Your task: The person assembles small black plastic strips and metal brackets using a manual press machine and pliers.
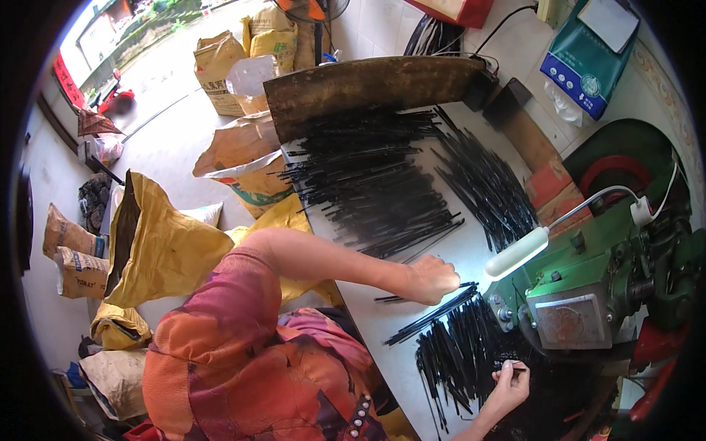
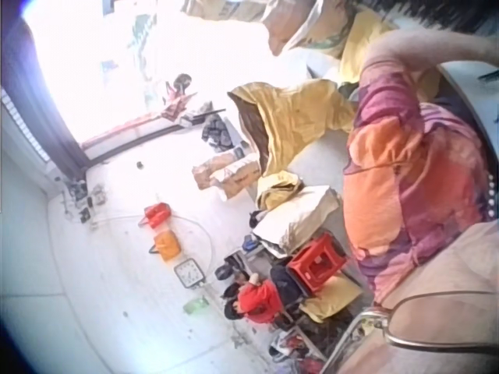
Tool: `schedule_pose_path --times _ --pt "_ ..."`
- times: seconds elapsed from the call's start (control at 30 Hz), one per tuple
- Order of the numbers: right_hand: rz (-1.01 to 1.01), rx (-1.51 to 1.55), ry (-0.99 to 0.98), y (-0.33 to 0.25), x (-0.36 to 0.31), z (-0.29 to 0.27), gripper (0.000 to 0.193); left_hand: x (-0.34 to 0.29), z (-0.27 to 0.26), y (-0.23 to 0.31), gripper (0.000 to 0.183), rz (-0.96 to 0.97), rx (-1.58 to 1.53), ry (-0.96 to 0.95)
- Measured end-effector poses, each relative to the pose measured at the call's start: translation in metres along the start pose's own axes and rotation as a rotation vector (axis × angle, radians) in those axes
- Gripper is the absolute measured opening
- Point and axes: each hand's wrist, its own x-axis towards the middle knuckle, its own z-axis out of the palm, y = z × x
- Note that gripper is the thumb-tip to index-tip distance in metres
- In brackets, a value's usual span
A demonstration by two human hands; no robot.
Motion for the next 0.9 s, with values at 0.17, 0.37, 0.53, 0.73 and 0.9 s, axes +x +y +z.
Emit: schedule_pose_path --times 0.17,0.37,0.53,0.73,0.9 --pt "-0.016 -0.078 -0.005 0.008 -0.001 0.003 0.004 -0.006 -0.001 -0.010 0.018 -0.034 -0.009 0.119" --pt "-0.454 -0.559 0.026 -0.006 0.001 0.000 0.009 0.002 -0.007 -0.002 0.011 0.020 -0.336 0.315" --pt "-0.328 -0.698 -0.141 -0.026 -0.004 0.012 0.020 0.023 0.023 0.006 0.007 0.313 -0.357 0.525" --pt "0.281 0.239 -0.345 -0.025 0.014 0.037 0.017 0.027 0.017 0.007 0.011 0.126 -0.330 0.275" --pt "0.401 0.502 -0.367 -0.032 0.024 0.040 0.023 0.026 -0.005 0.026 0.018 0.129 -0.132 0.318"
